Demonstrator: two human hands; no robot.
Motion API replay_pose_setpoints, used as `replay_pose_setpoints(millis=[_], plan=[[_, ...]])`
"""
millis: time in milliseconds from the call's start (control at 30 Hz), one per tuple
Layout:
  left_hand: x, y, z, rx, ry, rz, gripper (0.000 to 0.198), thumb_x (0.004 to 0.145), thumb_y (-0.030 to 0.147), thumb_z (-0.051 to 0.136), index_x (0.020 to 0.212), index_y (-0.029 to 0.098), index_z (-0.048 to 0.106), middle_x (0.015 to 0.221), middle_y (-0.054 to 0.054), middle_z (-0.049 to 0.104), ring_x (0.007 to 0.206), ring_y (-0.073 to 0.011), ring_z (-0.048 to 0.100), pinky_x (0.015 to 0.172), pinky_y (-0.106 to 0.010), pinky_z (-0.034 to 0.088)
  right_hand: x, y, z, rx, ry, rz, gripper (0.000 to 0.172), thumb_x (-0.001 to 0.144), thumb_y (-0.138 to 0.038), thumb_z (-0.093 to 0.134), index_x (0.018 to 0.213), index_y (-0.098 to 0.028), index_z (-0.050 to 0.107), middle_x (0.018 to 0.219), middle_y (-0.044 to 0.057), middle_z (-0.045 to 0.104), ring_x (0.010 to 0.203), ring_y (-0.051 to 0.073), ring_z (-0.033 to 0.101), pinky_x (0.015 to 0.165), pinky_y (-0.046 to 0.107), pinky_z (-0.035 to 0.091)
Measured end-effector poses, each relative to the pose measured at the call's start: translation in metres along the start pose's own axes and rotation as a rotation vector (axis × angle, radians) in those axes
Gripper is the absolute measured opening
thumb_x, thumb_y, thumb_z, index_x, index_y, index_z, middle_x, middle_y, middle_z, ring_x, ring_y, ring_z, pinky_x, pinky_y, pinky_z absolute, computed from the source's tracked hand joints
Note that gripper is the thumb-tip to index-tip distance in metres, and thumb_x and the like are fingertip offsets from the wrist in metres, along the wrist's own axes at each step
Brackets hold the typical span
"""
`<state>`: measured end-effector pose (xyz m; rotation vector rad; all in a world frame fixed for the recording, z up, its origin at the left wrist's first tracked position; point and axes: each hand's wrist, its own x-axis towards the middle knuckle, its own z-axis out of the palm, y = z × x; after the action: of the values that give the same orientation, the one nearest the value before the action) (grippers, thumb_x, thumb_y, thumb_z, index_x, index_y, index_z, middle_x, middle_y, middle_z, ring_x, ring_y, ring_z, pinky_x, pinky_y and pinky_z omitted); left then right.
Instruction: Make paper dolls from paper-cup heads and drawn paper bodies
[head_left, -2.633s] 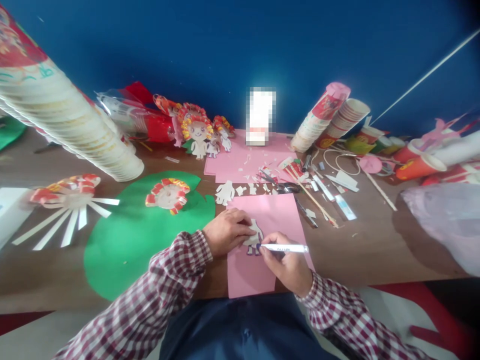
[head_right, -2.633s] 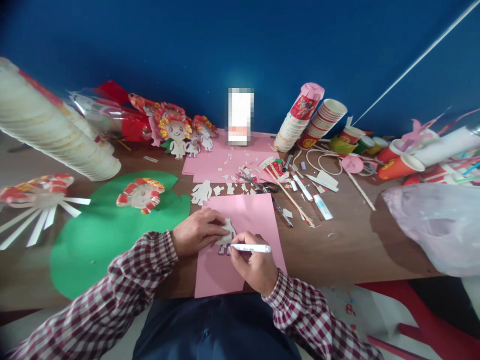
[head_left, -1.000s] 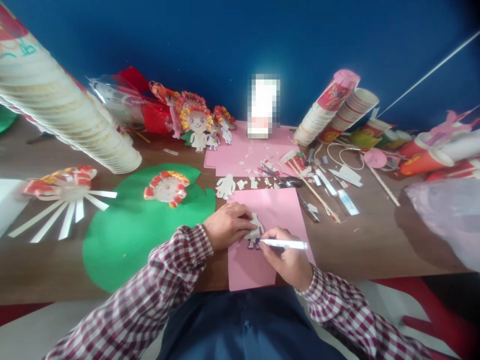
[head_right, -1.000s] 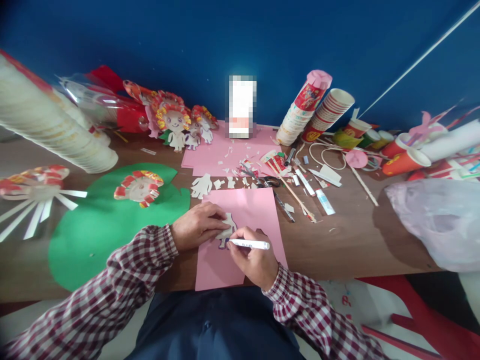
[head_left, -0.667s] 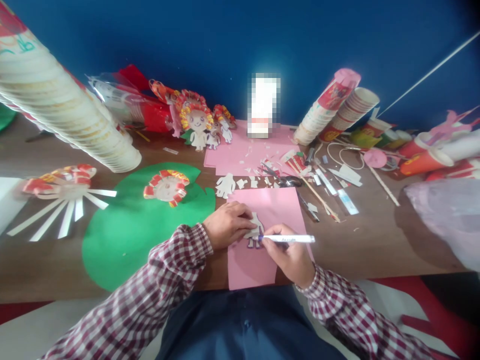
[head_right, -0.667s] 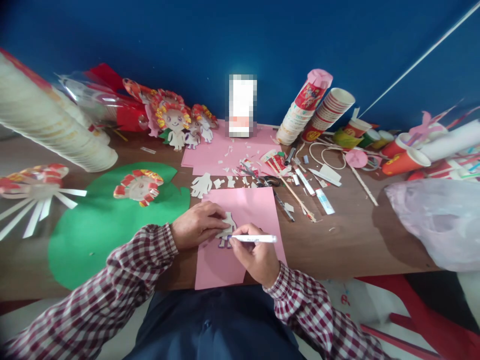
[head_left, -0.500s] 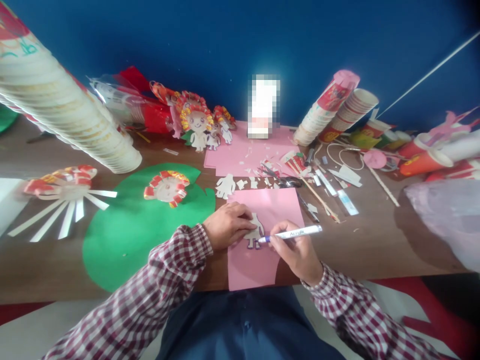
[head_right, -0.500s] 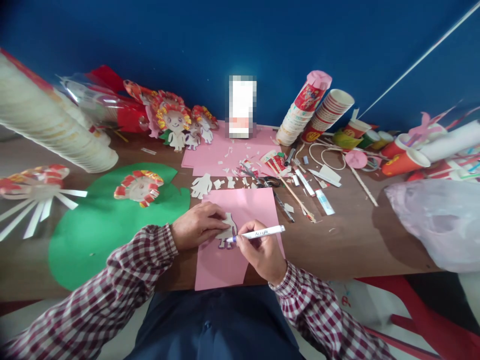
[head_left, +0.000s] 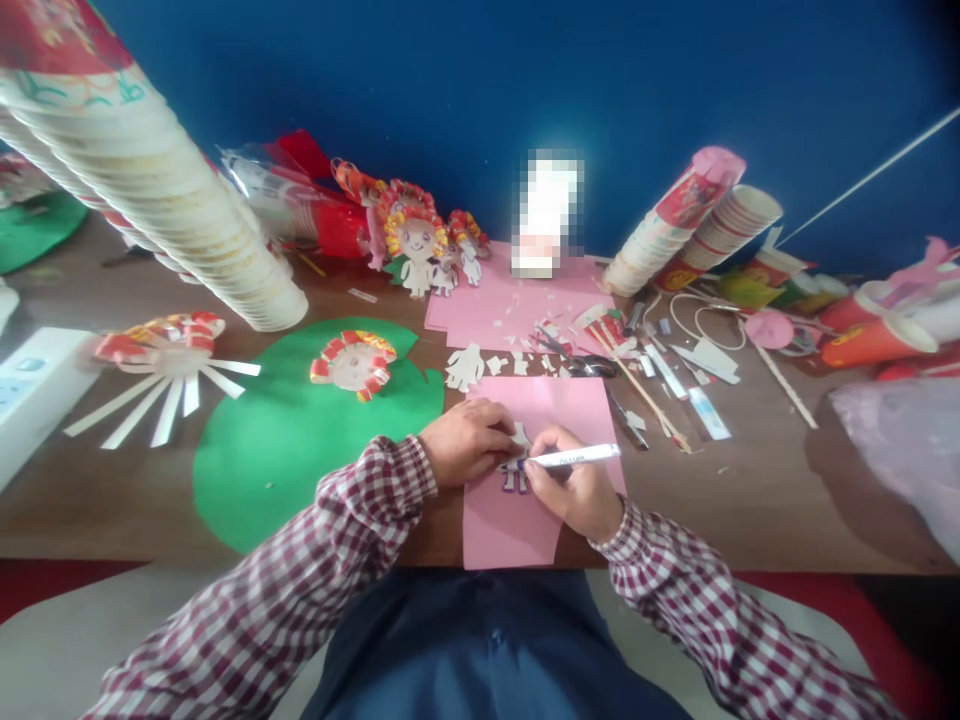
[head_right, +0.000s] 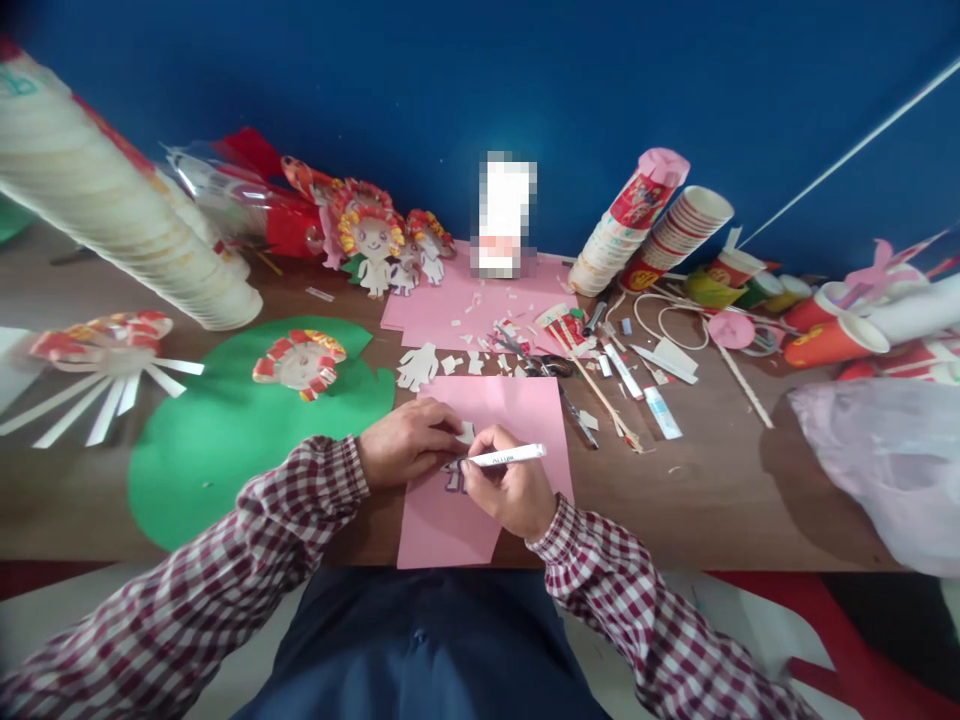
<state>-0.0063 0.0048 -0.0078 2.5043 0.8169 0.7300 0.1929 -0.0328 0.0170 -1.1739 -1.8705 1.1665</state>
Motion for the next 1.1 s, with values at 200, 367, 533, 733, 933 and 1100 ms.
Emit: replay_pose_setpoints(millis=[200,367,533,733,933,1100], plan=[[0.0002,0.0008,-0.0002,0.016,-0.003,-0.005,0.021,0.088,0.025,0.051,0.092,0.021,0.071,0.096,-0.008,0.062,0.089,-0.0185,0.056,0.080,-0.033,0.044,-0.0042,-0.0006,-0.0009,-0.069,0.074,-0.030,0.012,0.079,-0.017,0.057,0.075,-0.020,0.047,0.057,-0.005,0.049,0.045,0.008,0.045,0.043,0.019,0.036],[0.0009,0.0021,-0.0009,-0.001,0.009,-0.011,0.023,0.089,0.026,0.050,0.090,0.020,0.071,0.094,-0.008,0.063,0.086,-0.0179,0.056,0.077,-0.032,0.045,-0.0045,-0.0021,-0.0011,-0.090,0.040,0.009,0.012,0.079,-0.018,0.057,0.074,-0.020,0.047,0.055,-0.005,0.050,0.044,0.009,0.046,0.042,0.020,0.036],[0.0009,0.0013,-0.0003,-0.012,0.017,-0.014,0.022,0.089,0.027,0.050,0.090,0.020,0.071,0.095,-0.008,0.063,0.087,-0.0180,0.056,0.078,-0.032,0.045,-0.0033,-0.0002,-0.0015,-0.071,-0.038,0.015,0.011,0.079,-0.019,0.056,0.074,-0.020,0.047,0.057,-0.004,0.050,0.045,0.009,0.046,0.042,0.021,0.036],[0.0012,0.0027,-0.0015,-0.011,0.015,-0.019,0.024,0.090,0.027,0.049,0.090,0.019,0.071,0.095,-0.008,0.063,0.088,-0.0181,0.056,0.079,-0.032,0.045,-0.0032,-0.0019,-0.0022,-0.078,-0.068,0.010,0.011,0.079,-0.019,0.056,0.073,-0.020,0.047,0.058,-0.004,0.050,0.046,0.009,0.044,0.043,0.021,0.035],[0.0010,0.0025,-0.0015,-0.018,0.021,-0.016,0.023,0.089,0.025,0.049,0.089,0.019,0.071,0.095,-0.008,0.063,0.087,-0.0185,0.056,0.078,-0.032,0.045,-0.0032,-0.0003,-0.0017,-0.102,-0.080,0.013,0.010,0.079,-0.020,0.057,0.074,-0.020,0.048,0.057,-0.004,0.051,0.047,0.009,0.045,0.043,0.021,0.035],[0.0007,0.0014,-0.0013,-0.011,-0.002,-0.016,0.021,0.086,0.021,0.051,0.091,0.020,0.071,0.096,-0.008,0.063,0.088,-0.0188,0.056,0.079,-0.033,0.045,-0.0026,-0.0007,-0.0008,-0.127,-0.075,0.008,0.011,0.077,-0.019,0.058,0.072,-0.020,0.048,0.057,-0.004,0.052,0.045,0.009,0.045,0.043,0.021,0.035]])
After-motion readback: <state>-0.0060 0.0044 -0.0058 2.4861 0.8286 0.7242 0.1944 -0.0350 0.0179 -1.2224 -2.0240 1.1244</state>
